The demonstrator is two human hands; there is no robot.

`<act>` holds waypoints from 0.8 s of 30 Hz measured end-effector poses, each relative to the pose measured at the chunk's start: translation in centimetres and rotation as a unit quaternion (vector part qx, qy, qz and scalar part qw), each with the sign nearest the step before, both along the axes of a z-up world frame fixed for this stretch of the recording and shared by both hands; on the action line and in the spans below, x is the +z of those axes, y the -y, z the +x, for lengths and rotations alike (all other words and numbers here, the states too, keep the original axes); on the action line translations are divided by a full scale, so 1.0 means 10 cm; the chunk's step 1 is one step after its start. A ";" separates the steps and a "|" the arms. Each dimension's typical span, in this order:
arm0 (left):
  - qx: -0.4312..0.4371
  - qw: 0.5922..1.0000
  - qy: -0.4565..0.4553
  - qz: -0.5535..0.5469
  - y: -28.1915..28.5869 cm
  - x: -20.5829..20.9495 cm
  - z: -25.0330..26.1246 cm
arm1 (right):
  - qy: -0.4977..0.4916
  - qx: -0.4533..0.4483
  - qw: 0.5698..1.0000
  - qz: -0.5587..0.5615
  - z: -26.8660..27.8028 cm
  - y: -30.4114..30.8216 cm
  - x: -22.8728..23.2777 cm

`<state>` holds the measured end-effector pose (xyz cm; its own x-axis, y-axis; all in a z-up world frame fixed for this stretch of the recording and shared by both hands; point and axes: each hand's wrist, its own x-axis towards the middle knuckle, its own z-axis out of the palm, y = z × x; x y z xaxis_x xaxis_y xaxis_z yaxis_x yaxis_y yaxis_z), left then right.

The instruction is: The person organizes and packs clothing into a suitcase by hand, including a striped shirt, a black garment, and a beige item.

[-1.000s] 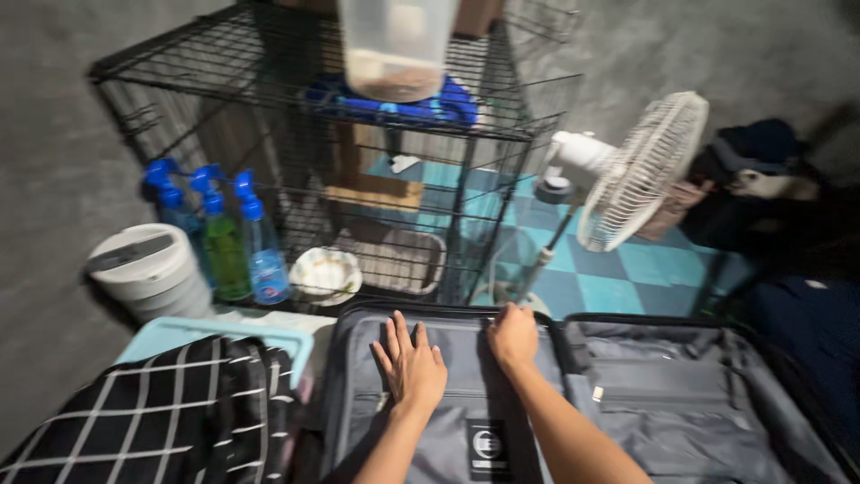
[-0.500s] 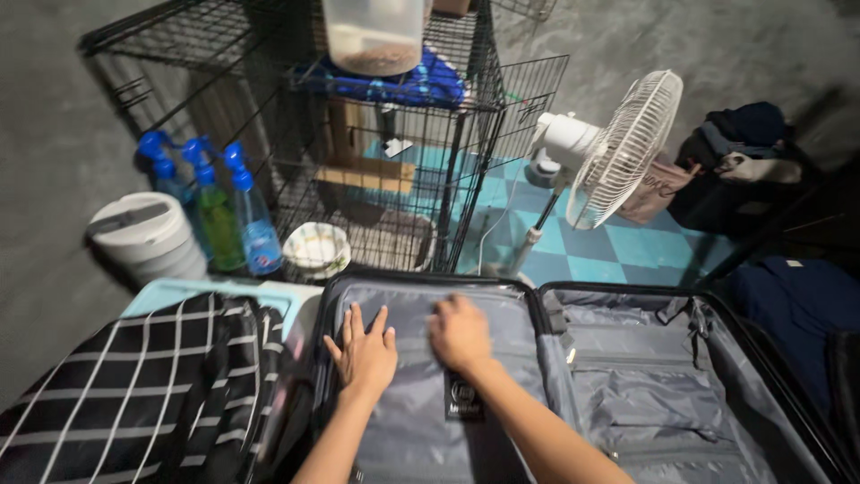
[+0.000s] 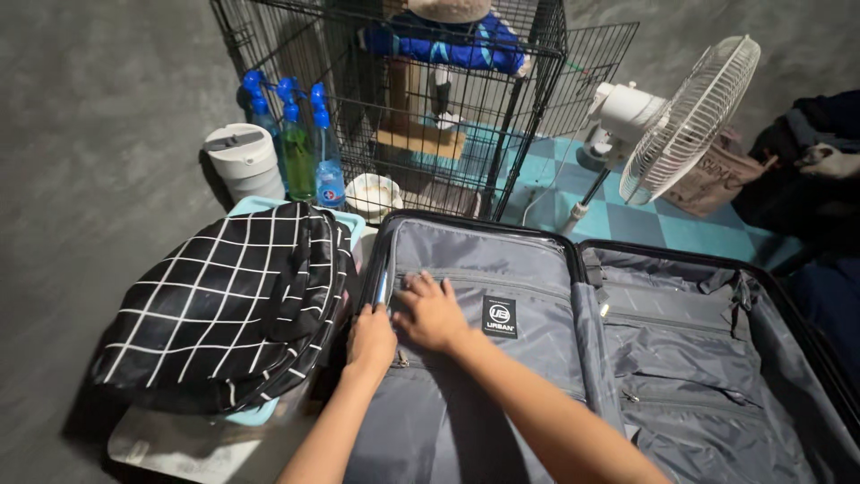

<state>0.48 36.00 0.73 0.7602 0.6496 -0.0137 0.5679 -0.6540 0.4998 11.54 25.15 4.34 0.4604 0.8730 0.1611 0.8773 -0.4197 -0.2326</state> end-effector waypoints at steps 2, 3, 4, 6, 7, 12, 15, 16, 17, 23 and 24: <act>0.005 1.000 0.002 -0.008 -0.05 0.09 -0.07 | -0.001 0.025 1.000 0.017 -0.18 0.02 -0.06; 0.003 1.000 0.024 0.013 -0.08 0.08 -0.11 | -0.001 0.023 0.999 0.028 -0.23 0.02 -0.08; 0.001 0.998 0.046 0.035 -0.11 0.05 -0.15 | -0.002 0.022 0.999 0.038 -0.25 0.00 -0.10; -0.002 0.999 0.027 0.034 -0.18 -0.04 -0.13 | -0.010 0.030 0.998 0.045 -0.27 -0.02 -0.09; -0.005 0.999 0.018 0.032 -0.21 -0.11 -0.09 | -0.018 0.040 0.998 0.039 -0.28 0.00 -0.08; -0.057 0.982 0.178 0.016 -0.51 -0.59 -0.12 | -0.034 0.054 0.998 0.024 -0.43 0.02 0.00; -0.070 0.947 0.286 -0.126 -0.57 -0.75 -0.25 | -0.033 0.048 0.998 0.025 -0.47 0.02 0.04; -0.063 0.925 0.322 -0.190 -0.54 -0.74 -0.28 | -0.035 0.047 0.998 0.021 -0.47 0.01 0.05; -0.079 0.936 0.318 -0.130 -0.51 -0.70 -0.32 | -0.038 0.047 0.998 0.015 -0.48 0.02 0.05; -0.131 0.969 0.201 0.060 -0.24 -0.14 -0.72 | -0.017 0.027 0.999 0.042 -0.58 0.01 0.09; -0.136 0.967 0.205 0.065 -0.20 -0.10 -0.80 | -0.018 0.054 0.998 0.035 -0.65 0.03 0.09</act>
